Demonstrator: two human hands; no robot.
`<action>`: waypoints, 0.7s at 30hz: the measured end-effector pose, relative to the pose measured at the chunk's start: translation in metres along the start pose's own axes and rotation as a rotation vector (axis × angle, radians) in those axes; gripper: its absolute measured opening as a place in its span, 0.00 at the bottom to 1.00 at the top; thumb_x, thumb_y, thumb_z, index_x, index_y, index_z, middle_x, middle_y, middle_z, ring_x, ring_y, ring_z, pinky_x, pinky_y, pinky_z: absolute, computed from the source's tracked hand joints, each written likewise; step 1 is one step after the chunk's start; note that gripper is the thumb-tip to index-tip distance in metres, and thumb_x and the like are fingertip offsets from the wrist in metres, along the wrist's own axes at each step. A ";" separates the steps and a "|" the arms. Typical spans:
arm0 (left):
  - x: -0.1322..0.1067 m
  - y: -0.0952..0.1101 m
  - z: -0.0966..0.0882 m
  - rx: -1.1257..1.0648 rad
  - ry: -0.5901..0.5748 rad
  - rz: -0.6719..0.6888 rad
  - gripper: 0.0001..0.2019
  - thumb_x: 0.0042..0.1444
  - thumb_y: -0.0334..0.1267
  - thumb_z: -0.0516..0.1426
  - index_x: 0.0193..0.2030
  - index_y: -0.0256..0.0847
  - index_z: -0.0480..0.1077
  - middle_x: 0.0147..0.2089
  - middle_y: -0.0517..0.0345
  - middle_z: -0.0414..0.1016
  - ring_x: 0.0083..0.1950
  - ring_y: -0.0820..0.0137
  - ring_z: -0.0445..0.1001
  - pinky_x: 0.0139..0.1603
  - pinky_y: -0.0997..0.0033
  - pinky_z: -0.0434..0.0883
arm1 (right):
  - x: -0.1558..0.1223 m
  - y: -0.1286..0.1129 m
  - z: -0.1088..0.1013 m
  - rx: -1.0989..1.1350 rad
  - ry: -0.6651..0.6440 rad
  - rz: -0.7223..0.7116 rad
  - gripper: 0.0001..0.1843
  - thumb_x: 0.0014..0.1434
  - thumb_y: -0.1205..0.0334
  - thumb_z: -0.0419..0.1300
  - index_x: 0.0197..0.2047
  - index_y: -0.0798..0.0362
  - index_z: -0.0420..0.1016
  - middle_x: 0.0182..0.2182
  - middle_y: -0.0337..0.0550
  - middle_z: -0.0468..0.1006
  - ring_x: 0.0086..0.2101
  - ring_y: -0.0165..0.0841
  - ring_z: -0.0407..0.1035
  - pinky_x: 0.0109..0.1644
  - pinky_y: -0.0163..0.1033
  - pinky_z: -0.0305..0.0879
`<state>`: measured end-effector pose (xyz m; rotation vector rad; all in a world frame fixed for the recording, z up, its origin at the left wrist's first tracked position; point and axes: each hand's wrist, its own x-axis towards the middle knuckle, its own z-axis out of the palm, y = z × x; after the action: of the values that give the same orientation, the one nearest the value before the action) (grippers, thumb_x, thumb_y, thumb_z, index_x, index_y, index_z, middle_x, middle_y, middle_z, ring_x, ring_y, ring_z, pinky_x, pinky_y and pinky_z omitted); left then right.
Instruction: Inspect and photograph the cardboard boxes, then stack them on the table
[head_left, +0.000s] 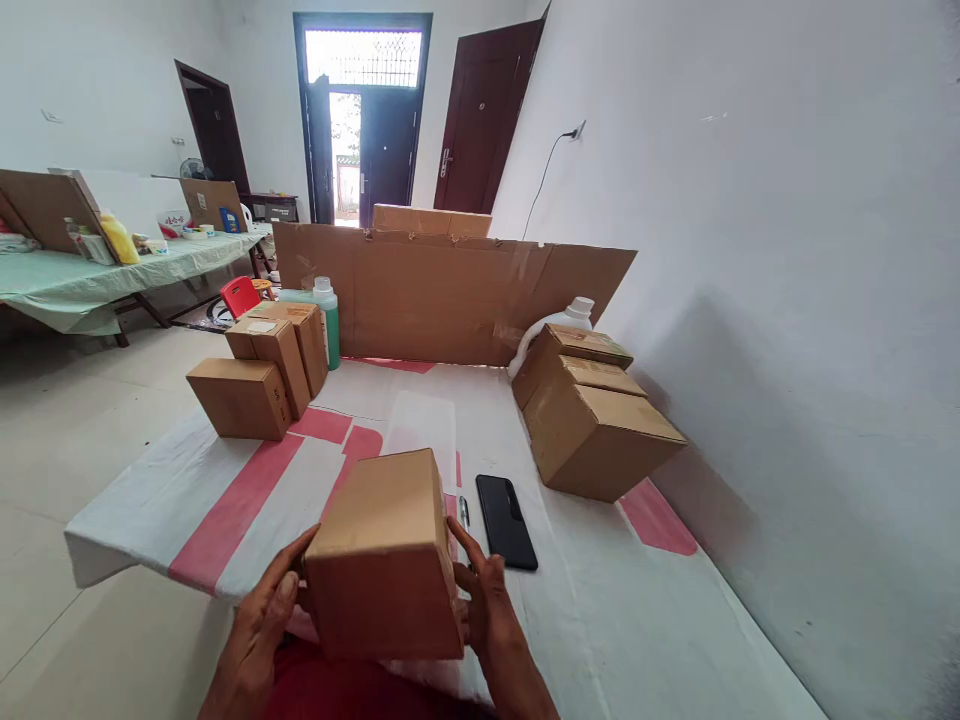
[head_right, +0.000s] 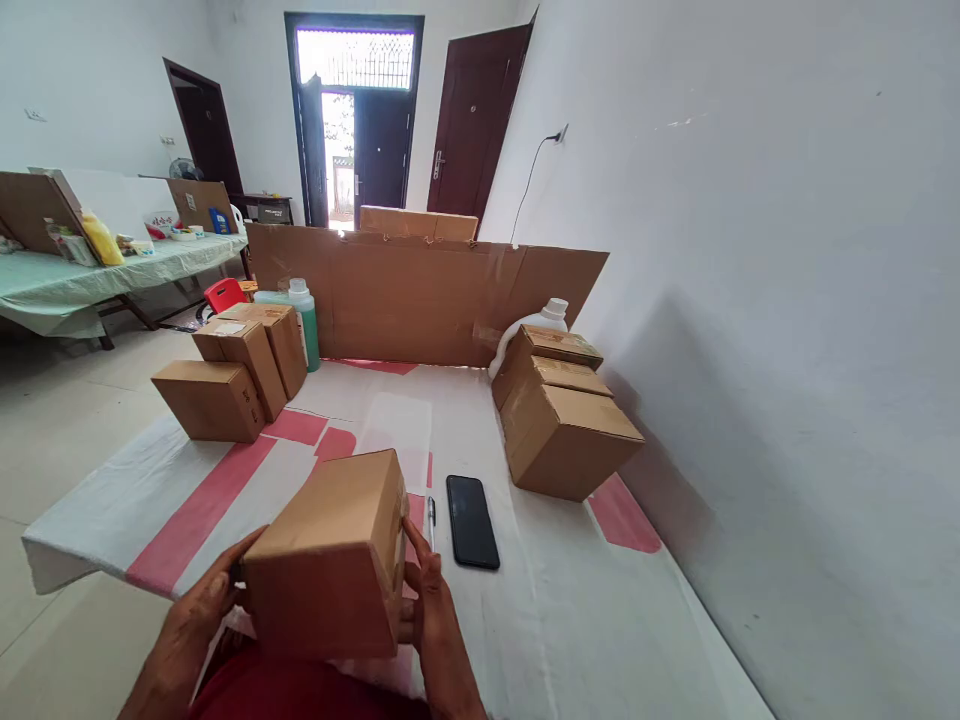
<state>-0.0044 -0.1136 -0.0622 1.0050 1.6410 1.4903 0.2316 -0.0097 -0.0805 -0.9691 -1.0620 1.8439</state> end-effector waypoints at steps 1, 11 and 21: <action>0.001 0.007 -0.002 0.029 0.015 0.032 0.29 0.66 0.62 0.51 0.67 0.52 0.72 0.63 0.55 0.78 0.70 0.49 0.70 0.70 0.45 0.70 | -0.003 -0.003 0.000 0.030 -0.034 0.042 0.49 0.63 0.23 0.44 0.77 0.44 0.51 0.51 0.53 0.82 0.29 0.38 0.79 0.29 0.43 0.75; 0.038 -0.035 0.033 0.023 -0.024 0.100 0.42 0.63 0.71 0.45 0.76 0.48 0.56 0.76 0.46 0.59 0.73 0.48 0.64 0.67 0.49 0.71 | 0.028 -0.011 -0.007 -0.346 0.048 -0.192 0.39 0.64 0.28 0.52 0.67 0.44 0.72 0.42 0.45 0.75 0.38 0.37 0.73 0.33 0.38 0.72; 0.036 -0.050 0.083 0.060 -0.014 0.253 0.40 0.66 0.63 0.50 0.80 0.59 0.39 0.81 0.57 0.46 0.79 0.48 0.53 0.73 0.44 0.65 | 0.067 0.036 0.007 -0.264 0.213 -0.355 0.39 0.59 0.31 0.61 0.70 0.34 0.66 0.60 0.45 0.76 0.65 0.51 0.64 0.63 0.56 0.67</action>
<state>0.0478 -0.0457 -0.1200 1.2928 1.6027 1.5998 0.1893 0.0355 -0.1255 -1.0254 -1.2725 1.3063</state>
